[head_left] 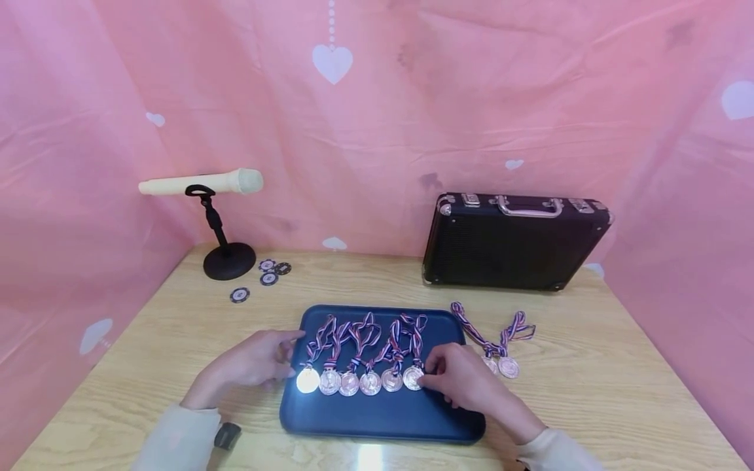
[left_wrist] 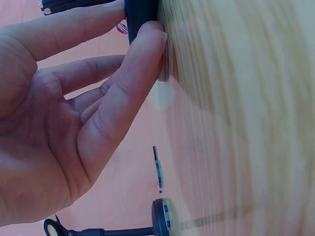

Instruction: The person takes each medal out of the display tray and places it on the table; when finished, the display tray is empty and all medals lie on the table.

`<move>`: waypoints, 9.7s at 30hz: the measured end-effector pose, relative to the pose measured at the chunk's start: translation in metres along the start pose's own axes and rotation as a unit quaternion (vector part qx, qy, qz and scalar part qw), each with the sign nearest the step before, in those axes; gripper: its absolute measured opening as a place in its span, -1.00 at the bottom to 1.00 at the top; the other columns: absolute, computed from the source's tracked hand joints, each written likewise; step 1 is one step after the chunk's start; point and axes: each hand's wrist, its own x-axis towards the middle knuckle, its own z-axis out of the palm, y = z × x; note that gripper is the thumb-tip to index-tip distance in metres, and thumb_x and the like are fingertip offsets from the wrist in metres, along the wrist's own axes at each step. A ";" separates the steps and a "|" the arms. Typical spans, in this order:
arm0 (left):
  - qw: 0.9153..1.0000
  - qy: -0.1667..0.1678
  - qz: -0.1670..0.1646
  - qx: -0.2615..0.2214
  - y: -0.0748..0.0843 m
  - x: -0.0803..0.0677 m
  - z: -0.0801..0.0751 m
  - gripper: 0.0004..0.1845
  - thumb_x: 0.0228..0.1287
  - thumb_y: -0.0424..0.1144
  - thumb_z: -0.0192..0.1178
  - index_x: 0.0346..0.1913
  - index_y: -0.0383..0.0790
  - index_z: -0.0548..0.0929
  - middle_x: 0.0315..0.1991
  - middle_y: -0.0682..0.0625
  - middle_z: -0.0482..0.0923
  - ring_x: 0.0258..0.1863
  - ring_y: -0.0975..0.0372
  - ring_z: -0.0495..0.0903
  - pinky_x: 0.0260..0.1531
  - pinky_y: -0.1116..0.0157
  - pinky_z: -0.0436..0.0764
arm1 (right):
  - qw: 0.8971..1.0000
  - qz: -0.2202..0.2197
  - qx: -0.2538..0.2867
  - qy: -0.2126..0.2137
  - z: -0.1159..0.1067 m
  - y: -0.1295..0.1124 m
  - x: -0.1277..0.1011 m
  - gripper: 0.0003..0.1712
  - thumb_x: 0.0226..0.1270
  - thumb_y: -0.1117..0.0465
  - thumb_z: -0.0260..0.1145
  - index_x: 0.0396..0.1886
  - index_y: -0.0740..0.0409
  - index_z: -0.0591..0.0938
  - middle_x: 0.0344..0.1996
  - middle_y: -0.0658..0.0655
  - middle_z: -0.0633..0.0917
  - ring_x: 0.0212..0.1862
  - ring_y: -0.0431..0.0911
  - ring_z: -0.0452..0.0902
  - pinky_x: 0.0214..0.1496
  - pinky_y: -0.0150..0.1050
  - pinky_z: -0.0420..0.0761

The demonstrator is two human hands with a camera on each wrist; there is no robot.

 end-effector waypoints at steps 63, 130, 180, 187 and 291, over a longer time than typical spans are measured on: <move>1.000 -0.004 0.002 -0.004 0.004 -0.002 -0.002 -0.20 0.22 -0.54 0.38 0.55 -0.35 0.39 -0.17 -0.07 0.54 -0.62 0.16 0.53 -0.60 0.29 0.60 | 0.965 0.052 0.258 0.015 -0.028 0.032 0.000 -0.46 0.36 0.32 0.47 0.25 0.39 0.51 -0.56 0.10 0.61 -0.65 -0.12 0.58 -0.58 -0.20 0.70; 0.999 -0.020 0.025 -0.028 -0.002 -0.004 -0.002 -0.16 0.19 -0.55 0.38 0.56 -0.41 0.34 -0.17 -0.09 0.51 -0.62 0.18 0.49 -0.65 0.38 0.53 | 0.985 0.125 0.049 0.106 -0.089 0.109 -0.051 -0.51 0.37 0.22 0.48 0.18 0.41 0.59 -0.55 0.08 0.62 -0.64 -0.13 0.52 -0.61 -0.27 0.57; 1.000 -0.016 0.013 -0.015 0.003 -0.004 -0.003 -0.20 0.23 -0.56 0.35 0.56 -0.37 0.37 -0.16 -0.10 0.53 -0.60 0.18 0.51 -0.62 0.36 0.57 | 1.000 0.024 0.013 0.011 0.019 -0.018 0.005 -0.69 0.18 0.08 0.63 -0.49 0.01 0.62 -0.76 -0.04 0.55 -0.80 -0.24 0.48 -0.68 -0.24 0.58; 1.000 -0.012 0.009 -0.014 0.004 -0.001 -0.003 -0.21 0.24 -0.55 0.37 0.56 -0.33 0.39 -0.16 -0.07 0.54 -0.61 0.17 0.50 -0.61 0.34 0.56 | 0.999 0.049 0.000 0.022 0.015 -0.015 0.005 -0.70 0.11 0.16 0.67 -0.44 0.04 0.63 -0.69 0.00 0.55 -0.76 -0.18 0.47 -0.70 -0.28 0.54; 0.999 -0.019 0.014 -0.031 0.000 -0.004 -0.003 -0.17 0.20 -0.54 0.39 0.56 -0.39 0.36 -0.15 -0.08 0.52 -0.62 0.18 0.46 -0.62 0.36 0.53 | 0.980 0.148 0.113 0.075 -0.113 0.151 -0.054 -0.50 0.36 0.36 0.43 0.22 0.46 0.53 -0.50 0.10 0.59 -0.52 -0.12 0.57 -0.50 -0.21 0.73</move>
